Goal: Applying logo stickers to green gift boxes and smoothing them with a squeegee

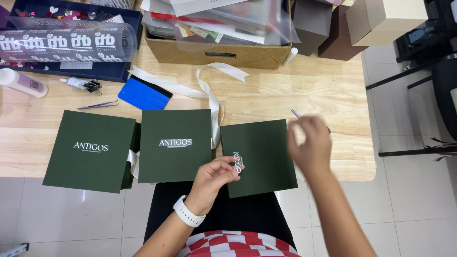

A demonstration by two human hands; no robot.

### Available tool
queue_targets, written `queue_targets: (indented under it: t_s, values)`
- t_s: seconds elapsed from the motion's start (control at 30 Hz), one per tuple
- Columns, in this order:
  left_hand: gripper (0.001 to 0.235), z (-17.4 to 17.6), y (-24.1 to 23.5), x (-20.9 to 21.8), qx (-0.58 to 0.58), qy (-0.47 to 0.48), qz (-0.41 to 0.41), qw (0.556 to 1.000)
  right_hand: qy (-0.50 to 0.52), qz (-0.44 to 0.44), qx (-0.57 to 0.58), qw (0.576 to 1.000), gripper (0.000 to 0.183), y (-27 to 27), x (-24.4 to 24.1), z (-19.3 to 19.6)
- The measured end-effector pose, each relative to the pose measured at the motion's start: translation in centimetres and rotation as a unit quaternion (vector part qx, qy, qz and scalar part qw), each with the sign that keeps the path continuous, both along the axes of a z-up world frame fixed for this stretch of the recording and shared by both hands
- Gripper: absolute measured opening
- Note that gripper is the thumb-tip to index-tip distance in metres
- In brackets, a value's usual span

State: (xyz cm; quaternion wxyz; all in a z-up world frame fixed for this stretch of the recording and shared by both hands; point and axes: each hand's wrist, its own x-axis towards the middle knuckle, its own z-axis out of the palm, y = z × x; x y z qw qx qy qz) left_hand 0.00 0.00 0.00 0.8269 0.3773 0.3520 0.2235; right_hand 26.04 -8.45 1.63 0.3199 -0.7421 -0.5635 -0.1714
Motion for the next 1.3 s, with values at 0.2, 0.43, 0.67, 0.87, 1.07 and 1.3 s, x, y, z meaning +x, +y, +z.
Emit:
queue_targets:
  t_s: [0.2,0.43,0.67,0.87,1.07,1.3]
  values:
    - [0.005,-0.5,-0.6,1.3,0.012,0.026,0.016,0.999,-0.024,0.179,0.007,0.983,0.011,-2.9,-10.0,4.2]
    - [0.006,-0.6,-1.8,1.7,0.016,0.043,0.018,0.999,-0.049,0.146,0.014,0.988,0.009,-2.9,-11.1,2.7]
    - [0.007,-0.2,-1.9,1.5,-0.032,0.018,-0.005,0.999,-0.051,0.17,0.009,0.984,0.005,-3.6,-10.6,2.1]
    - [0.011,0.9,-1.5,0.9,-0.038,-0.051,-0.059,0.996,0.018,0.124,0.022,0.992,0.01,-3.6,-10.0,2.3]
    - [0.022,0.5,-1.4,1.7,-0.061,0.036,-0.024,0.997,0.193,0.025,0.02,0.981,0.004,-3.7,-9.3,4.6]
    - [0.035,-1.1,-1.6,3.3,-0.073,0.034,-0.027,0.996,0.204,-0.009,0.001,0.979,0.004,-4.3,-8.4,5.5]
